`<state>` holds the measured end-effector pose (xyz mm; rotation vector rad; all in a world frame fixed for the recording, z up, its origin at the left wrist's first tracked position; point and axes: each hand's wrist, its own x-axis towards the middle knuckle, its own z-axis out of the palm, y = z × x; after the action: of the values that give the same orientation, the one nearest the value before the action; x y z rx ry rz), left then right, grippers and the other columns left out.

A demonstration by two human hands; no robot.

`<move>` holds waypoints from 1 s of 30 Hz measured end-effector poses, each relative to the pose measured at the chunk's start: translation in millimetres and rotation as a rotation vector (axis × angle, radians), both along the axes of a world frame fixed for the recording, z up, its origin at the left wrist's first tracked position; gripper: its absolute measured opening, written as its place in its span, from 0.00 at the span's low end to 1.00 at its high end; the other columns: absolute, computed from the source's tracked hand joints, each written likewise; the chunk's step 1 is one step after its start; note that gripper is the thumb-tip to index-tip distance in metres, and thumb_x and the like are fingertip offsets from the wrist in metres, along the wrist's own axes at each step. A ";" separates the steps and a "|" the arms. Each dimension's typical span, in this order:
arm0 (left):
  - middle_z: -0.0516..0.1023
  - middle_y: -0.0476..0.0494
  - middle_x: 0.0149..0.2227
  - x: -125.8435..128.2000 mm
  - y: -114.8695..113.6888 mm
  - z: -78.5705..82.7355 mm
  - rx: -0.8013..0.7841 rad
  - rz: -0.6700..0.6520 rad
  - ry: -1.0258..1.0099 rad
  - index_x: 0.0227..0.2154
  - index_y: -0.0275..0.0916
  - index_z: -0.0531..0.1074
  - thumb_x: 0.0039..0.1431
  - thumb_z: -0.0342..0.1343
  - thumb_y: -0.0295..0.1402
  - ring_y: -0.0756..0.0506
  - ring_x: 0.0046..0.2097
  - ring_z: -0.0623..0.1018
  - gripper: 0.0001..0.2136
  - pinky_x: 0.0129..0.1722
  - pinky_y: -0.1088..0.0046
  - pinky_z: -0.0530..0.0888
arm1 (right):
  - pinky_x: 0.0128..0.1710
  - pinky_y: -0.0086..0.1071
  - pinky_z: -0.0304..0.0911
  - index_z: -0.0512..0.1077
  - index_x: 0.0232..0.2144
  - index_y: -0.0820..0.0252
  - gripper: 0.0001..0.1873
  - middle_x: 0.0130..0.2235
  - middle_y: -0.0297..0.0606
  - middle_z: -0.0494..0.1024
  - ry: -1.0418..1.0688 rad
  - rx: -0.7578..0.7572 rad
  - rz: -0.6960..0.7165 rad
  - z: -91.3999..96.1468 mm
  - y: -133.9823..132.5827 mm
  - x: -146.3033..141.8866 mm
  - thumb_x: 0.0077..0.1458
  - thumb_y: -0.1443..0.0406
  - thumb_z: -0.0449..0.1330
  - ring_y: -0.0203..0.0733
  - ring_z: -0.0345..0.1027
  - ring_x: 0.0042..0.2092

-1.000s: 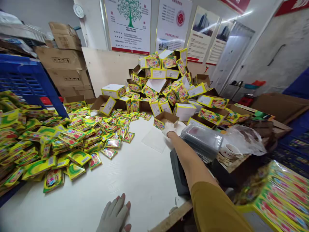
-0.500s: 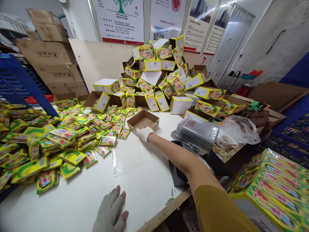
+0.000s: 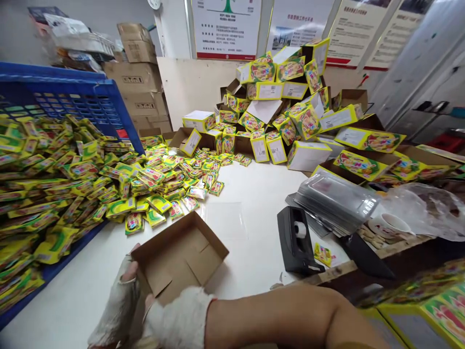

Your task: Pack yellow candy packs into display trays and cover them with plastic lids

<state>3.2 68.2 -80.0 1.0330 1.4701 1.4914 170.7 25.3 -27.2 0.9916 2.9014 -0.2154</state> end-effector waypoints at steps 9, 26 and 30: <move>0.70 0.36 0.59 15.2 44.1 -30.4 -0.088 -0.144 0.110 0.50 0.39 0.70 0.56 0.49 0.46 0.39 0.63 0.66 0.23 0.65 0.55 0.60 | 0.55 0.54 0.59 0.67 0.53 0.62 0.25 0.52 0.53 0.73 0.301 0.142 -0.058 33.5 68.3 35.5 0.55 0.59 0.62 0.58 0.63 0.57; 0.71 0.32 0.55 -100.4 132.2 -50.1 -0.088 0.483 0.685 0.53 0.35 0.66 0.61 0.42 0.49 0.36 0.57 0.70 0.26 0.61 0.55 0.64 | 0.59 0.50 0.55 0.61 0.59 0.73 0.31 0.59 0.65 0.64 0.849 0.007 -1.084 -49.8 389.1 122.3 0.59 0.57 0.48 0.60 0.61 0.60; 0.68 0.33 0.58 -94.3 130.0 -47.1 -0.127 0.439 0.597 0.56 0.36 0.64 0.62 0.43 0.50 0.36 0.61 0.67 0.28 0.64 0.55 0.59 | 0.61 0.44 0.54 0.63 0.58 0.62 0.28 0.58 0.49 0.68 0.930 0.087 -0.752 -26.2 415.2 40.3 0.59 0.55 0.50 0.51 0.59 0.61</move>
<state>-91.2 198.2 -127.1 1.1899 2.3021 1.4107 211.0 440.5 -53.4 2.5278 3.0243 -0.7628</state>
